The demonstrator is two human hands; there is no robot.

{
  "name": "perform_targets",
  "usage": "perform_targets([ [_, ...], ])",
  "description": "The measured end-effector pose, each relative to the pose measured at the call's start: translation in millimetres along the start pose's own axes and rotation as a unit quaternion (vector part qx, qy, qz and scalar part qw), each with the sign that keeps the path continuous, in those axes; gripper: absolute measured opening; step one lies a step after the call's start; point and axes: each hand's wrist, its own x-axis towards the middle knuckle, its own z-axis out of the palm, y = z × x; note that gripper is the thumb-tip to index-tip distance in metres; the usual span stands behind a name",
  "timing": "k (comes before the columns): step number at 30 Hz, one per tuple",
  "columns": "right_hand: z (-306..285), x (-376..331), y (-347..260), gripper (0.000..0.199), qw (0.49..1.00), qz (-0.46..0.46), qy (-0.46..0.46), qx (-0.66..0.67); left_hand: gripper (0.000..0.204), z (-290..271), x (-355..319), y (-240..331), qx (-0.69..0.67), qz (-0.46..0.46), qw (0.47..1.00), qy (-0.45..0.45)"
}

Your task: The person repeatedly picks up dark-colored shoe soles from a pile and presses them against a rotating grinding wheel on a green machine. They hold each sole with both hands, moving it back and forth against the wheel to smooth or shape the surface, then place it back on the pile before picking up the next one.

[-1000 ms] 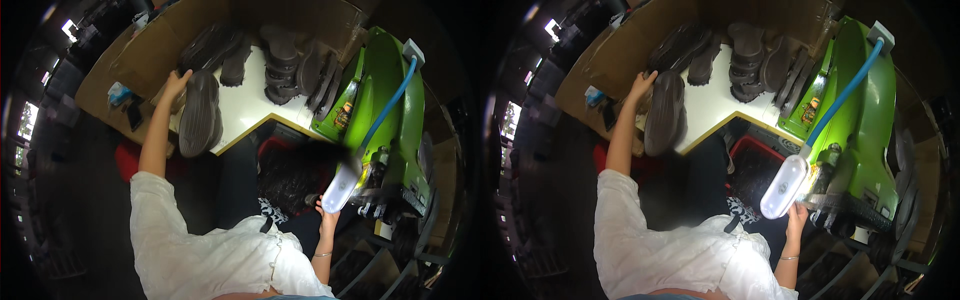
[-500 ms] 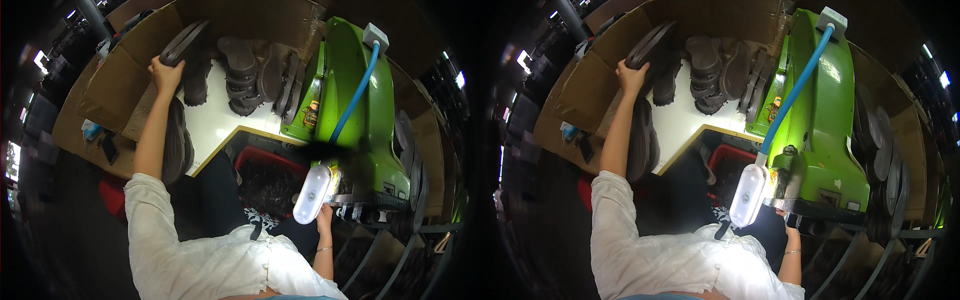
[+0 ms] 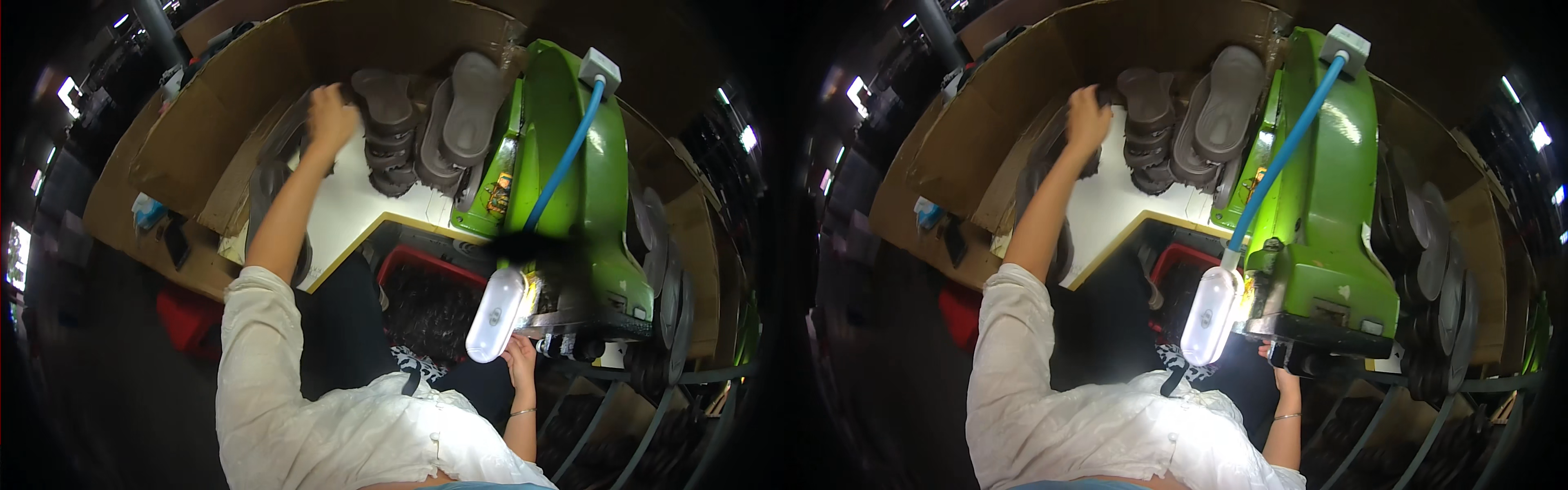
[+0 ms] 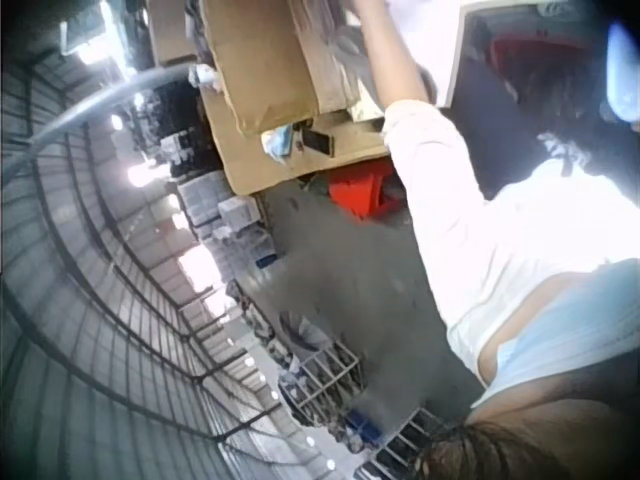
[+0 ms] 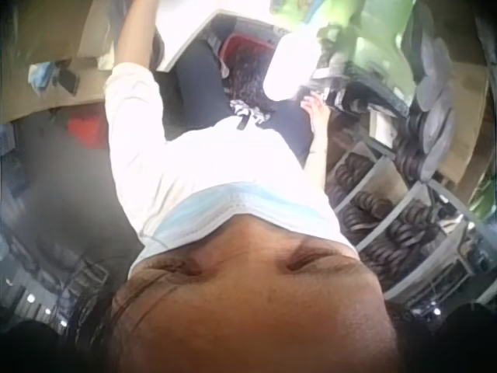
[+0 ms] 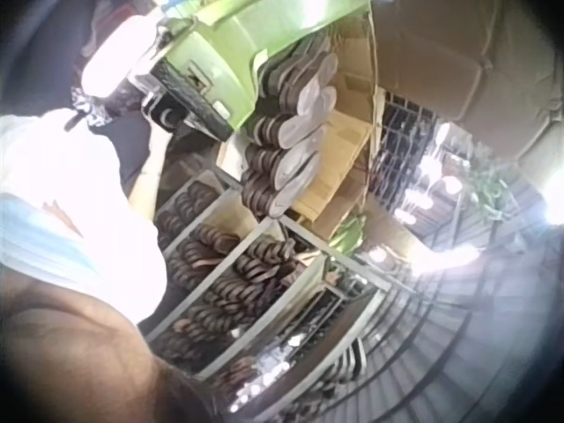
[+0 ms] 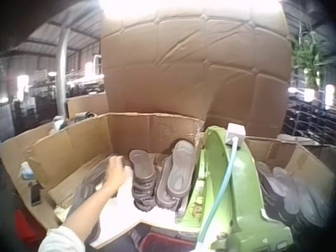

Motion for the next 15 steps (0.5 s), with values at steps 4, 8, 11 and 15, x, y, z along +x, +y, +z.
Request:
perform_targets([
  [4,-19.6,10.0,25.6,0.013,0.992,0.002,0.046,0.121,0.076,2.1,4.6,-106.7,0.270,-0.334,0.880,-0.202],
  [8,-21.5,12.1,27.2,0.012,0.996,0.000,0.004,0.090,0.077,-19.2,20.9,-183.2,0.118,-0.317,0.872,-0.353],
  [11,-64.6,23.1,75.2,0.013,0.982,-0.016,0.090,0.166,0.072,14.7,22.9,-171.3,0.146,-0.215,0.897,-0.358],
  [15,-12.8,8.0,9.1,0.021,0.994,-0.007,-0.031,0.103,0.060,16.7,6.1,-228.3,0.148,-0.268,0.916,-0.259],
])
